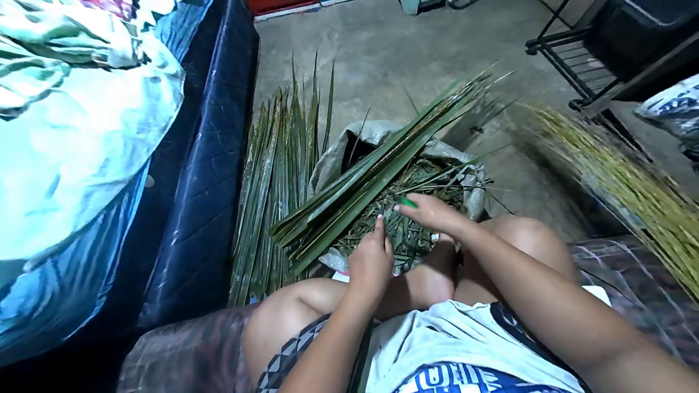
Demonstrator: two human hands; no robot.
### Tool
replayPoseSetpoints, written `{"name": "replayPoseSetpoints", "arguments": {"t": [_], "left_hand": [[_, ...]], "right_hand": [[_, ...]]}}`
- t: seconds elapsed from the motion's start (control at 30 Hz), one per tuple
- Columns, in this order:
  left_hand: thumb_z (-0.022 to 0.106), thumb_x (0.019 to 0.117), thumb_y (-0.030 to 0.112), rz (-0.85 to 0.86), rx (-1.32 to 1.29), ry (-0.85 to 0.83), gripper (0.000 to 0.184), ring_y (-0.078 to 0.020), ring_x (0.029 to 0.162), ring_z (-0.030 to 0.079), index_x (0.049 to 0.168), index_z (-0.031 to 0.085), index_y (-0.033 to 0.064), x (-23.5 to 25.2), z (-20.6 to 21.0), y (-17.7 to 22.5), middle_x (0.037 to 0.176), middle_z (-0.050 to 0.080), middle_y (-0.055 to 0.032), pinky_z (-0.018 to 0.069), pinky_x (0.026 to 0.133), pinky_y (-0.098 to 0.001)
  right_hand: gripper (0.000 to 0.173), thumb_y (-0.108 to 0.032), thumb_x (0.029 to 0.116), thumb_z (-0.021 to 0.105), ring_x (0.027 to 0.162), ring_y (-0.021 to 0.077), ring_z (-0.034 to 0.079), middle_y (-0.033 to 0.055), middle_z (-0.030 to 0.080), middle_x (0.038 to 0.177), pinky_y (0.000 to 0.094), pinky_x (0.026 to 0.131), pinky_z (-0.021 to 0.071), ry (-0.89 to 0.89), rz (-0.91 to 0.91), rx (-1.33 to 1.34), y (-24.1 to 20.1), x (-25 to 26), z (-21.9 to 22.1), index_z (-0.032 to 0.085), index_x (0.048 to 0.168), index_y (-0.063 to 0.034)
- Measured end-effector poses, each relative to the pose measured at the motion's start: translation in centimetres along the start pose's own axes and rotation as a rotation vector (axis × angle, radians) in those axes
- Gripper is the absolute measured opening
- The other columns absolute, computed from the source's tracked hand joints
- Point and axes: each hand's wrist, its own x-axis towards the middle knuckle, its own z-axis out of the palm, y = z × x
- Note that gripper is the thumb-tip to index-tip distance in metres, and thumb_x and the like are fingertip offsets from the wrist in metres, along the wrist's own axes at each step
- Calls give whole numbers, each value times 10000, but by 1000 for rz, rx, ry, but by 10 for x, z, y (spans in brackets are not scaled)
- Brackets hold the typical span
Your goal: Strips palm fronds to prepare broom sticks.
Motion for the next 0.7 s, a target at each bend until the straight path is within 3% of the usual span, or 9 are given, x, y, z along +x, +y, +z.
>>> {"name": "replayPoseSetpoints", "arguments": {"t": [0.03,0.1,0.17,0.23,0.5,0.7], "left_hand": [[390,1101,205,-12,11,-3,522,-338,1187,657,1619,335,165,0,0,1,1323,659,-176,509,992,-534],[403,1093,200,-25,47,-1,547,-342,1156,662,1630,304,168,-1,2,1,1312,646,-182,522,961,-530],[427,1082,191,-32,78,-15,586,-342,1140,663,1642,260,161,-1,3,2,1327,621,-186,532,945,-521],[446,1071,176,-33,93,-32,616,-345,1117,666,1649,232,160,0,3,3,1341,599,-193,542,929,-510],[436,1068,146,-33,137,-40,627,-336,1059,682,1653,213,174,0,4,6,1330,586,-195,560,892,-487],[449,1065,156,-20,152,-71,643,-323,1038,689,1657,202,206,-4,4,10,1349,577,-184,566,874,-488]], "right_hand": [[520,-472,1119,392,925,303,613,203,630,1076,508,847,496,-83,-30,46,-2,-5,4,573,1331,-34],[476,-412,1144,316,701,162,504,95,560,927,339,656,446,-214,-75,166,-3,-11,11,473,1471,-104],[460,-333,1145,355,631,100,482,51,546,900,261,587,431,-304,-77,329,-1,-11,11,382,1569,-157],[460,-283,1138,393,577,68,471,17,533,860,214,529,418,-340,-59,486,3,-8,11,364,1584,-171],[465,-265,1120,480,586,57,498,28,562,918,193,527,438,-299,3,536,3,0,10,409,1570,-170],[472,-249,1122,478,581,52,487,17,549,852,186,527,425,-104,42,616,12,11,-7,404,1582,-172]]}}
